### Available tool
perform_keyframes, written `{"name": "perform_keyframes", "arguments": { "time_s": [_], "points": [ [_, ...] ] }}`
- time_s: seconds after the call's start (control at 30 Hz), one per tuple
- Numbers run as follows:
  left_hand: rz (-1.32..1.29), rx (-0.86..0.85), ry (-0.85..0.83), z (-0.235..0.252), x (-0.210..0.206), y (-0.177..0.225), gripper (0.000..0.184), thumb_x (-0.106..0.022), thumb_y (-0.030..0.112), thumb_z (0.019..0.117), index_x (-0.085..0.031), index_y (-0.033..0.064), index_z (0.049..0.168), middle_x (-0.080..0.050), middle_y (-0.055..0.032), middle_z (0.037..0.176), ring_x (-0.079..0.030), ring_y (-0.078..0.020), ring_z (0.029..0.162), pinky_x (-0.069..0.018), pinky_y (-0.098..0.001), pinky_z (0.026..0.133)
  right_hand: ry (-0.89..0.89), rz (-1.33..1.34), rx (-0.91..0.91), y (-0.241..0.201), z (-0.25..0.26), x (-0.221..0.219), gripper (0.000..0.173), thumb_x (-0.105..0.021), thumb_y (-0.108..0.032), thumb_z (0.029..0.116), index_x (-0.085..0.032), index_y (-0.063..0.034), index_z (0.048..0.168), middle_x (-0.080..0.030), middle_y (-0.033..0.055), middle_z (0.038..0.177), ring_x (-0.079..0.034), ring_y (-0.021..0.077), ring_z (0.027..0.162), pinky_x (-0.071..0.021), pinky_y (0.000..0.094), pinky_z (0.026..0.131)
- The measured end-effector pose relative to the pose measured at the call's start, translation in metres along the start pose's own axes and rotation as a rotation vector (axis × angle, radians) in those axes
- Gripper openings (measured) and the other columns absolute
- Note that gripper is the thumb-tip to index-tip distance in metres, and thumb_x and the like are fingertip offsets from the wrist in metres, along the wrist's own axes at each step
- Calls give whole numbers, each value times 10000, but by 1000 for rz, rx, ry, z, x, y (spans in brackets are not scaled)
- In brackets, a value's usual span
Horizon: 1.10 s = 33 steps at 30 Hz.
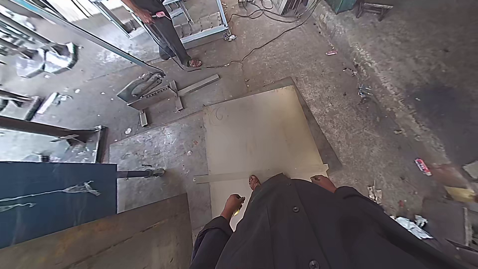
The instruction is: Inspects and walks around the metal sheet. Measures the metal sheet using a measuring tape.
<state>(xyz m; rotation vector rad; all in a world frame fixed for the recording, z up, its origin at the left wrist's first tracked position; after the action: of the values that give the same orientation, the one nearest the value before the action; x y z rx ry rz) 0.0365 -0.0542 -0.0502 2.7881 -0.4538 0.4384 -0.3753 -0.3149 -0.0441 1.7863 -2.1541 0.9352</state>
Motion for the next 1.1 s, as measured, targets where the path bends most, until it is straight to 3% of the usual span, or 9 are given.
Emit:
{"name": "perform_keyframes", "arguments": {
  "time_s": [0.17, 0.3, 0.43, 0.53, 0.63, 0.77, 0.83, 0.97, 1.1],
  "points": [
    [-11, 7, 0, -4, 2, 0, 431, -576, 399, 1052, -712, -2, 1126, -736, -162, 1020, -706, -275, 943, -544, -506, 920, -48, -162, 154, -21, -1, -5, 455, -399, -356, 1105, -699, -56, 1271, -695, 193, 1280, -631, 336, 1260, -449, 554, 1081],
    [-19, 6, 10, 0, 5, -6, 422, -591, 401, 1043, -715, 7, 1125, -740, -156, 1018, -712, -268, 934, -552, -502, 913, -65, -397, 197, -34, 2, -16, 483, -329, -427, 1110, -623, -152, 1376, -689, 159, 1303, -646, 348, 1244, -501, 589, 1020],
    [-20, -4, 1, -6, 15, -8, 423, -578, 386, 1053, -709, -6, 1140, -736, -171, 1044, -709, -285, 965, -543, -513, 934, -81, -344, 154, -43, 0, -18, 469, -345, -402, 1117, -642, -72, 1266, -705, 214, 1201, -674, 385, 1165, -511, 602, 971],
    [-15, 8, -5, -3, 22, -17, 428, -581, 388, 1051, -712, -9, 1143, -735, -179, 1064, -708, -293, 992, -537, -519, 953, -128, -344, 97, -44, -4, -22, 568, -359, -494, 1099, -672, -22, 1141, -705, 225, 1157, -672, 381, 1148, -505, 599, 953],
    [-13, 12, -2, 4, 29, -29, 423, -585, 390, 1047, -720, -4, 1127, -738, -175, 1035, -709, -289, 968, -541, -519, 934, -172, -306, 9, -53, -22, -31, 617, -398, -566, 1073, -675, -26, 1187, -701, 227, 1192, -664, 387, 1172, -507, 610, 963],
    [-6, 24, -40, 10, 37, -43, 428, -574, 396, 1051, -718, 3, 1143, -740, -170, 1072, -710, -291, 1008, -537, -516, 960, -165, -324, -20, -61, -24, -70, 368, -454, -326, 1062, -659, -38, 1166, -708, 208, 1163, -689, 386, 1110, -541, 607, 895],
    [-19, 21, -50, 15, 44, -48, 431, -579, 396, 1048, -716, -1, 1146, -737, -176, 1081, -710, -296, 1015, -537, -518, 964, -149, -279, -34, -68, -19, -81, 345, -489, -310, 1056, -680, -47, 1169, -713, 207, 1171, -687, 390, 1115, -534, 614, 903],
    [-40, 1, -36, 19, 71, -56, 438, -579, 394, 1051, -707, -15, 1143, -730, -190, 1067, -705, -298, 995, -535, -515, 954, -86, -257, -18, -96, -10, -77, 329, -521, -324, 1056, -698, -84, 1196, -718, 195, 1188, -683, 395, 1131, -527, 624, 921],
    [-47, 9, -3, 15, 110, -63, 436, -569, 377, 1061, -699, -27, 1160, -721, -205, 1095, -693, -314, 1033, -514, -529, 975, -22, -257, 40, -159, -29, -48, 397, -494, -385, 1086, -689, -48, 1165, -714, 224, 1153, -679, 405, 1123, -507, 613, 930]
  ]
}}
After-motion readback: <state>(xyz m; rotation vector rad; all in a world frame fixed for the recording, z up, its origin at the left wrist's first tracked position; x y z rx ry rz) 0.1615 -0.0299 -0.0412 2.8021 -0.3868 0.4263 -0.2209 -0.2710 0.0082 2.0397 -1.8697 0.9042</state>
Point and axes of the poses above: each hand's wrist, its own z-axis towards the middle knuckle, its own x-axis out of the back of the hand, y = z × x, the point moved 9 cm from there along z, towards the middle knuckle
